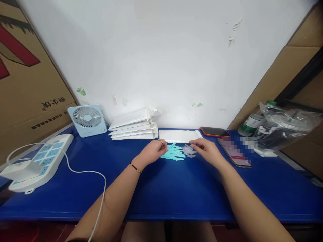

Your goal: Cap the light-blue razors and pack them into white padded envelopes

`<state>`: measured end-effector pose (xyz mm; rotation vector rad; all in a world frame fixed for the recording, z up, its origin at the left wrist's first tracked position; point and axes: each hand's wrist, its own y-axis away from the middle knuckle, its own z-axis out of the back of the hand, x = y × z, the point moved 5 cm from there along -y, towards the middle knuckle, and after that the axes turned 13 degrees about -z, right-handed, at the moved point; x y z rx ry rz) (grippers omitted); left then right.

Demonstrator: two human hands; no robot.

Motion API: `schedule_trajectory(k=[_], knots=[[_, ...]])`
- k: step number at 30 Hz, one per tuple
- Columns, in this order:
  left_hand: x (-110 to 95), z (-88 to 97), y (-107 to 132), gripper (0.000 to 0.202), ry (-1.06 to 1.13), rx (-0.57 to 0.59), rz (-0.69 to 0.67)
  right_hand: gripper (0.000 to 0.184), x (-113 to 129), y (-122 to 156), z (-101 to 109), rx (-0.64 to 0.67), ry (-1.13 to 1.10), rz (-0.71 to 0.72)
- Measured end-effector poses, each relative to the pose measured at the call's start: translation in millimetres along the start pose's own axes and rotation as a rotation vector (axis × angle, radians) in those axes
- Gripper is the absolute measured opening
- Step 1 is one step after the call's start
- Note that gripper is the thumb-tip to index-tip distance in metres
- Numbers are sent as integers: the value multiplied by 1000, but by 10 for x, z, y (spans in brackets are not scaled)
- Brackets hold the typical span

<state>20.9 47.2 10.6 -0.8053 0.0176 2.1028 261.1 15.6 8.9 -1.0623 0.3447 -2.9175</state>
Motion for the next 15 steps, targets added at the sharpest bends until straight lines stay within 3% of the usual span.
schedule_trajectory(k=[5,10,15], knots=[[28,-68,36,20,209,0,74,24,-23,7,-5,25,62,2],[24,-91,35,23,157,15,37,18,-42,30,-64,177,161,12],[30,-133,16,24,139,32,21,14,-86,4,-171,236,247,37]])
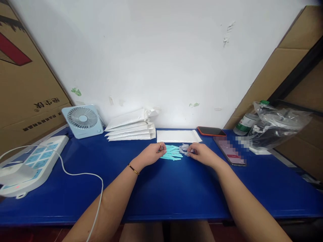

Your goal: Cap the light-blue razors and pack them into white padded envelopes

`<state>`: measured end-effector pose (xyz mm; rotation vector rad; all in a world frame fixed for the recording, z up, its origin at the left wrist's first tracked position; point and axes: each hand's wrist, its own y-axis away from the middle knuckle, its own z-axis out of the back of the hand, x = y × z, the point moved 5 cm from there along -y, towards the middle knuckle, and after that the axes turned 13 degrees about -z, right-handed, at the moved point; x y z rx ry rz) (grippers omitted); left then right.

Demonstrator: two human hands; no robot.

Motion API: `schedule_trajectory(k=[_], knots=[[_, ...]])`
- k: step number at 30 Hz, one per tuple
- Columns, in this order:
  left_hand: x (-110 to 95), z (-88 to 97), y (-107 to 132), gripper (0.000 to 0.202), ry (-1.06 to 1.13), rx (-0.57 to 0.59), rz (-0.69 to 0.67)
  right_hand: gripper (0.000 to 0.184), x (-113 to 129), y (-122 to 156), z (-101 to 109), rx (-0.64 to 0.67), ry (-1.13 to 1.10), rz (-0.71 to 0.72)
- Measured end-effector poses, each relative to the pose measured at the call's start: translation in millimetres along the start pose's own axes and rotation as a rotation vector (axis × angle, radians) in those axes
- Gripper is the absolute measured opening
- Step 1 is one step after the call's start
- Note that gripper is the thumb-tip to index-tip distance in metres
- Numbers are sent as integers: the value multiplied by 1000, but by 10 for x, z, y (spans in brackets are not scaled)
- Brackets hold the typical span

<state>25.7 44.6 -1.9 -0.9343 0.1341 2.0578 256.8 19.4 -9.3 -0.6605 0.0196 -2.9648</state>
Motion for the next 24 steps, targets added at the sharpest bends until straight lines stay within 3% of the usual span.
schedule_trajectory(k=[6,12,16,19,24], knots=[[11,-4,1,24,-6,9,20,11,17,-19,-27,-34,2,8],[-9,-2,-5,24,-38,17,23,28,113,27,14,-11,-442,-40],[-13,6,-16,23,-55,-12,0,37,157,15,-36,85,-690,-101],[-11,5,-20,22,-57,-22,-12,38,166,2,-92,132,-842,-168],[-13,0,-17,21,-53,-19,-23,33,219,9,-114,74,-953,-176]])
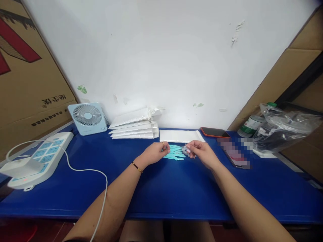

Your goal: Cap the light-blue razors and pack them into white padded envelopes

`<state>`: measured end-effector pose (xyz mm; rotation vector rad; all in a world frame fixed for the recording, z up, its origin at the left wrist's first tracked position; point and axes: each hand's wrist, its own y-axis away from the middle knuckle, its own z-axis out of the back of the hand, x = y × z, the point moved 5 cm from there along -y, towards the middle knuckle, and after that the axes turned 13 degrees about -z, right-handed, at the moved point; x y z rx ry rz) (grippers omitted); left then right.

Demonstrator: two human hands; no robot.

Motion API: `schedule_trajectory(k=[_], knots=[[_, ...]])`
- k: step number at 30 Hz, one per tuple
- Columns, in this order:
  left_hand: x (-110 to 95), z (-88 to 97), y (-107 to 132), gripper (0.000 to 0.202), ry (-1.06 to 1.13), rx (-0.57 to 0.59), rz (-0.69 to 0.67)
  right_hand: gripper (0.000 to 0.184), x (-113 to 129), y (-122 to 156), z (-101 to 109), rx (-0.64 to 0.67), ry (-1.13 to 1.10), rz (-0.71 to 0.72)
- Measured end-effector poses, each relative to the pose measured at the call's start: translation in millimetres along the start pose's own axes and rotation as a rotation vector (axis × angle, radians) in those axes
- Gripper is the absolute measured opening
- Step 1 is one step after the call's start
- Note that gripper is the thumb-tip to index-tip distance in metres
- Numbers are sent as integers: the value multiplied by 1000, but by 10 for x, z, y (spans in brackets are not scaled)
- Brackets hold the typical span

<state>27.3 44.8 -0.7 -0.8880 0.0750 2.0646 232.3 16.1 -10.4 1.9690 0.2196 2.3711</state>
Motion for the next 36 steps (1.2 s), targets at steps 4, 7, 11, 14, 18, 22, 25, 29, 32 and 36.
schedule_trajectory(k=[4,7,11,14,18,22,25,29,32,36], knots=[[0,-12,-1,21,10,9,-6,34,33,21,-87,43,-44,-3],[0,-19,-6,21,15,13,-15,35,57,31,-141,62,-35,-6],[7,-8,-4,20,21,9,-11,35,66,29,-132,30,-24,0],[1,6,-2,19,29,2,-1,32,54,22,-105,10,-45,2],[-59,-10,-11,17,64,19,-29,31,43,35,-199,78,-54,-3],[-116,-40,-22,18,87,3,-44,33,61,76,-342,166,-28,-11],[-143,-115,-11,19,77,72,-21,34,80,84,-270,172,89,-8],[-210,-222,22,16,-71,214,-48,31,129,66,207,-112,359,102],[-209,-204,25,14,-180,215,-59,22,89,54,451,-181,612,105],[-89,-83,-4,16,-366,119,-24,13,-21,20,419,-69,829,76]])
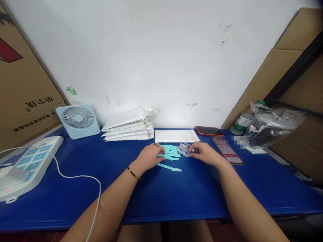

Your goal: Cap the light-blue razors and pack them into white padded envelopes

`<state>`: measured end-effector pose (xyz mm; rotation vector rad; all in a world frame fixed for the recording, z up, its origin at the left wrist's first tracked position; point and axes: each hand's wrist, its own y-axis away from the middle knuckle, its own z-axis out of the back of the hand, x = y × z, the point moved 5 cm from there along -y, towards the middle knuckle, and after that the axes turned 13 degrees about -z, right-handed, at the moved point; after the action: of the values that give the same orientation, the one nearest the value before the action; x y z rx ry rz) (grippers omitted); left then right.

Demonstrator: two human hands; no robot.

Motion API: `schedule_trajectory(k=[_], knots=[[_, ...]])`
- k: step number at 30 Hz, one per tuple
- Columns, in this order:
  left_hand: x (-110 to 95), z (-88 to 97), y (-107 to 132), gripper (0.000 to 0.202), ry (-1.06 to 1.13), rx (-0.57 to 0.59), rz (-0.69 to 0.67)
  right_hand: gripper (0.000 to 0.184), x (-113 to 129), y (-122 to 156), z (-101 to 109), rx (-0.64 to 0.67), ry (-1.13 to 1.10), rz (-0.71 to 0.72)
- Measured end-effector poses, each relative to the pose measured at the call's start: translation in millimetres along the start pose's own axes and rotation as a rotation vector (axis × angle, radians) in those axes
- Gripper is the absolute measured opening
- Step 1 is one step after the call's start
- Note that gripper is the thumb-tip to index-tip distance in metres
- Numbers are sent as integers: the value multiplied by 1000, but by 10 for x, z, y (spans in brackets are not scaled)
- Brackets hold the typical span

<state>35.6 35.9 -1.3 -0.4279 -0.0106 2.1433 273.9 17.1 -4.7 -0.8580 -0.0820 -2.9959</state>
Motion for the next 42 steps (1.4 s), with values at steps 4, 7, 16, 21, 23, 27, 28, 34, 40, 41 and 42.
schedule_trajectory(k=[4,7,16,21,23,27,28,34,40,41,42], knots=[[117,-46,-17,11,-94,33,38,12,34,-34,-127,40,53,10],[117,-67,-22,8,-98,44,32,10,51,-42,-170,66,34,26],[69,28,-21,10,69,-29,14,26,219,20,-237,195,-403,15],[65,4,-27,10,84,-15,21,25,276,23,-283,189,-354,52],[67,0,-24,11,77,-9,23,24,291,28,-282,182,-334,67],[78,-9,-23,11,89,-5,19,24,311,42,-254,172,-313,80],[81,-12,-25,11,96,-6,21,24,317,45,-246,166,-309,82],[16,-27,-34,12,195,-7,3,20,436,85,-286,185,-313,101],[-129,-57,3,13,228,100,-43,20,498,163,-358,329,-253,120],[-140,-60,6,15,223,111,-54,22,452,155,-322,322,-249,114],[-141,-57,5,17,204,106,-63,22,384,136,-257,273,-245,100]])
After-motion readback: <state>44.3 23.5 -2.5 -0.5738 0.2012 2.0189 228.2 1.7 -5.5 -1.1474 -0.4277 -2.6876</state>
